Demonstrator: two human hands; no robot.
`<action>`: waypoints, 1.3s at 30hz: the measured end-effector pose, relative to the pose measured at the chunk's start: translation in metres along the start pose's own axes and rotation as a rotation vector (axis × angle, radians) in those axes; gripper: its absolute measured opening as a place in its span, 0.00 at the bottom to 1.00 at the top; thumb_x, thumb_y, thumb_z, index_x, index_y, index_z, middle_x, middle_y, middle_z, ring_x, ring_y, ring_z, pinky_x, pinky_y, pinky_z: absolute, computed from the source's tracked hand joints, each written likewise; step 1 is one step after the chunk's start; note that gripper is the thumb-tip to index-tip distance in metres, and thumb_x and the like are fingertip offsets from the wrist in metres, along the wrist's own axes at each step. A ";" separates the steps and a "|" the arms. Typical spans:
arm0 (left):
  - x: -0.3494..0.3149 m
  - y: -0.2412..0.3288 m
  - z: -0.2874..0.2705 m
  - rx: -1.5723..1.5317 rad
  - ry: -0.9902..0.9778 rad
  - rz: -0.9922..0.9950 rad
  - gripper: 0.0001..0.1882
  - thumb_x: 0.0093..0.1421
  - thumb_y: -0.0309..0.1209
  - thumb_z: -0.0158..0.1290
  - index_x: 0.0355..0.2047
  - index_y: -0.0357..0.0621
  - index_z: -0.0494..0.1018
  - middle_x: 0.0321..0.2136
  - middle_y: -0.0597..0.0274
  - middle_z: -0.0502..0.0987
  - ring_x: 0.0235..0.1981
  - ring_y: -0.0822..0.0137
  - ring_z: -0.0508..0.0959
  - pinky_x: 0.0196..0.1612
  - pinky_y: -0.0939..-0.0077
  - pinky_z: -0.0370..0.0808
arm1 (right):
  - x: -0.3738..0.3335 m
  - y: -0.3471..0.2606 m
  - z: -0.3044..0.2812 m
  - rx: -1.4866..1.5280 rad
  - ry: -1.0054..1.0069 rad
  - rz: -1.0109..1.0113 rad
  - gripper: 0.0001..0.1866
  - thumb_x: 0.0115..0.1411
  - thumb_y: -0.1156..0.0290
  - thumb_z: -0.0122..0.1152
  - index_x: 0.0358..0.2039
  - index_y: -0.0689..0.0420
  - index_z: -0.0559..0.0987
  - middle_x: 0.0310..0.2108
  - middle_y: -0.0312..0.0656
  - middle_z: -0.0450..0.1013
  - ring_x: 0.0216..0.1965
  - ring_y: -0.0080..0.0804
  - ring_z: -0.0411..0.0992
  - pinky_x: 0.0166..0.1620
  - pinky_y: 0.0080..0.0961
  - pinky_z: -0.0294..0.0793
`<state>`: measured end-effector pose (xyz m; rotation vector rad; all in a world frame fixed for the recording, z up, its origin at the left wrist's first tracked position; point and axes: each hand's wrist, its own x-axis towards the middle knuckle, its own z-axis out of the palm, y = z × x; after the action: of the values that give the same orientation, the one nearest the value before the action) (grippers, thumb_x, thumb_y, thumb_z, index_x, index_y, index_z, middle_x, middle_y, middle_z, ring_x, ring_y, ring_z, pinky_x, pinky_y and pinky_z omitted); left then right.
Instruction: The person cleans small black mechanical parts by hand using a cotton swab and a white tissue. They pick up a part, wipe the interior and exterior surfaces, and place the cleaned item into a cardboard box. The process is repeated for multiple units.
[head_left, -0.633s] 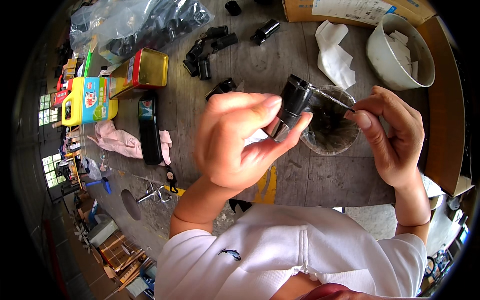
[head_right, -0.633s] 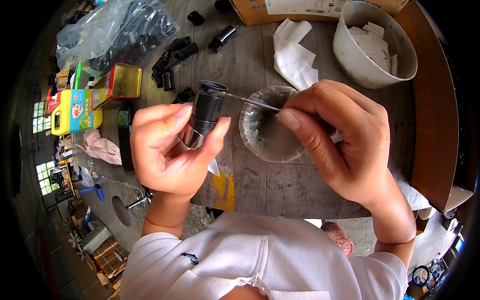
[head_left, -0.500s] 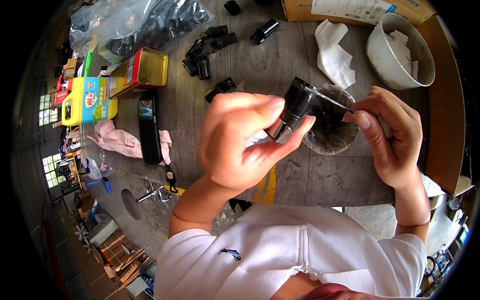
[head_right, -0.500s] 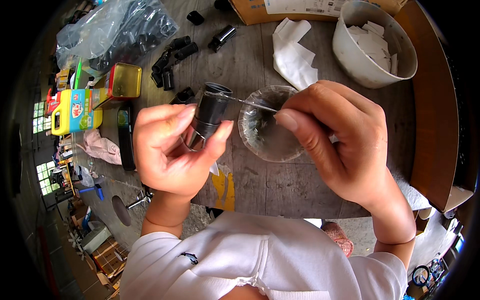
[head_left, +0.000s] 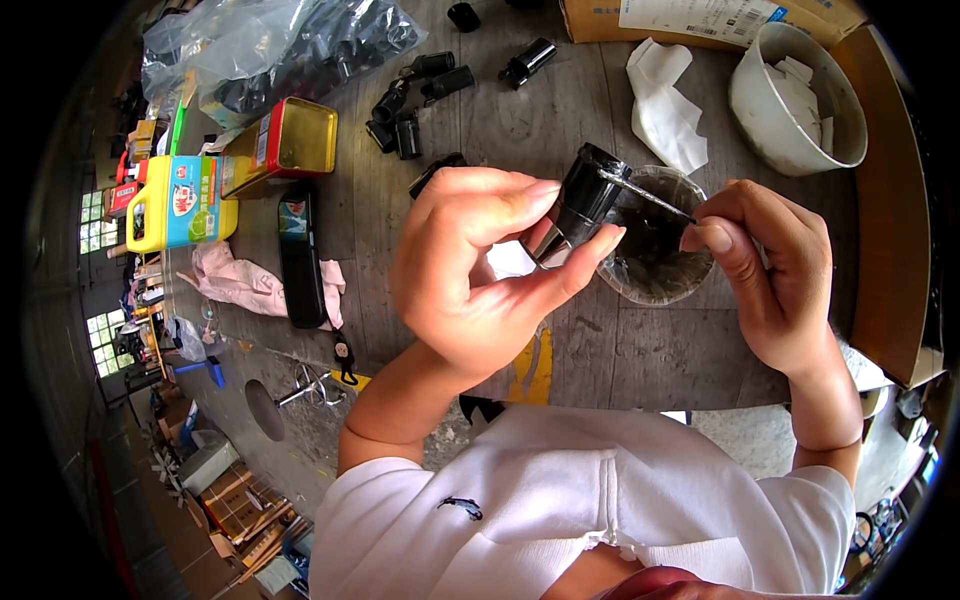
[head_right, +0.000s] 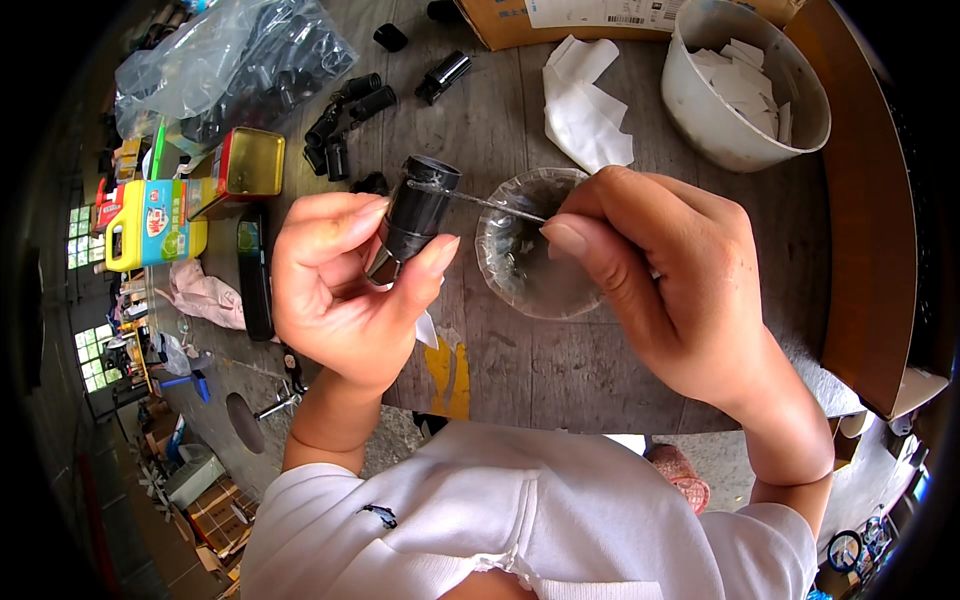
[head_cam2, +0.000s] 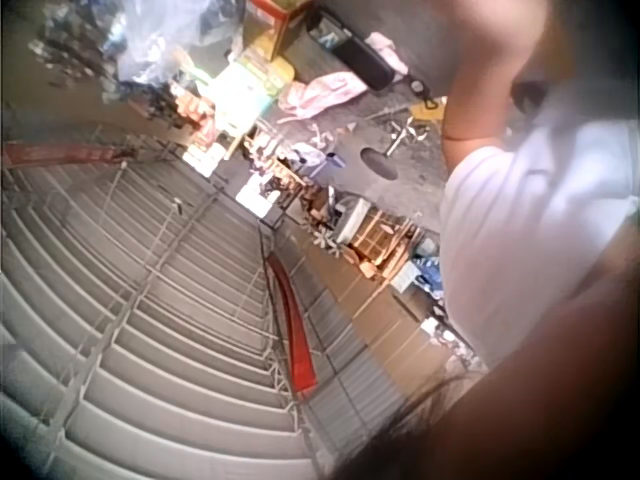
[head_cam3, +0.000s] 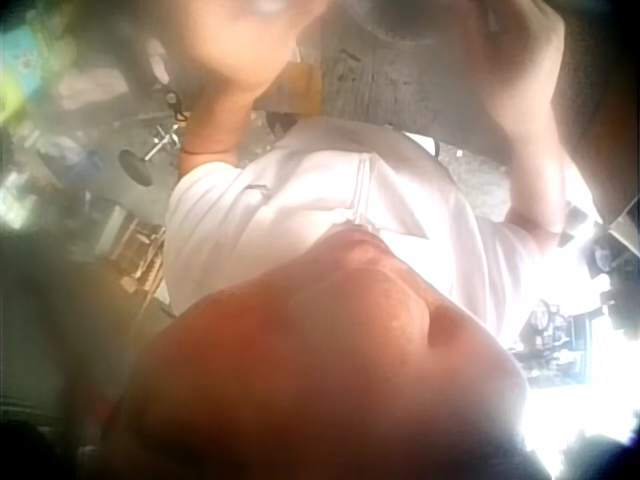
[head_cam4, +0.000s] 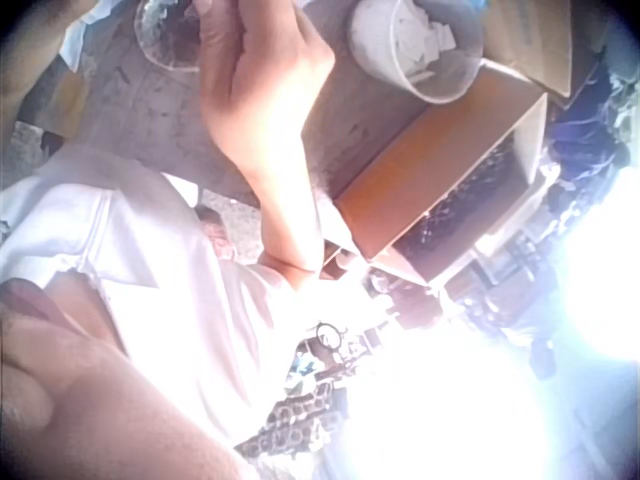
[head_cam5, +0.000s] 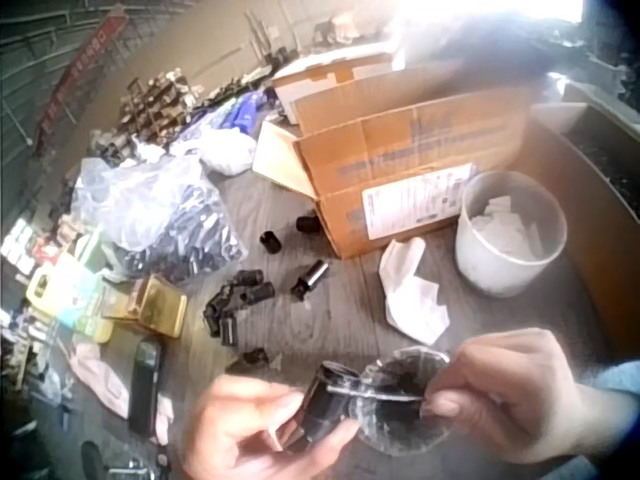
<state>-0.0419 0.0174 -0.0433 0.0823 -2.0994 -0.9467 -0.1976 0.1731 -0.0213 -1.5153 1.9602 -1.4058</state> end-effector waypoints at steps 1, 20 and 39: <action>0.000 0.001 0.000 0.025 -0.014 0.005 0.24 0.45 0.15 0.63 0.40 0.38 0.64 0.37 0.53 0.69 0.30 0.73 0.73 0.30 0.82 0.74 | 0.000 -0.001 0.000 0.023 -0.006 0.018 0.07 0.56 0.75 0.57 0.24 0.64 0.72 0.17 0.42 0.67 0.18 0.36 0.66 0.23 0.24 0.65; 0.013 -0.003 -0.003 -1.089 0.135 -0.831 0.13 0.60 0.35 0.53 0.36 0.37 0.65 0.27 0.55 0.73 0.23 0.75 0.72 0.24 0.73 0.79 | 0.004 0.003 -0.020 0.180 0.052 -0.021 0.09 0.51 0.73 0.64 0.24 0.66 0.75 0.22 0.41 0.72 0.22 0.24 0.62 0.26 0.19 0.59; 0.029 -0.019 -0.053 -1.181 0.443 -0.577 0.12 0.63 0.37 0.46 0.35 0.40 0.71 0.27 0.59 0.70 0.22 0.73 0.64 0.21 0.84 0.61 | 0.029 -0.026 -0.032 -0.429 0.067 -0.020 0.10 0.45 0.75 0.65 0.31 0.59 0.78 0.22 0.39 0.65 0.24 0.32 0.65 0.29 0.24 0.67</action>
<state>-0.0289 -0.0379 -0.0163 0.2571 -0.8707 -2.1322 -0.2170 0.1655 0.0241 -1.6786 2.4088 -1.1007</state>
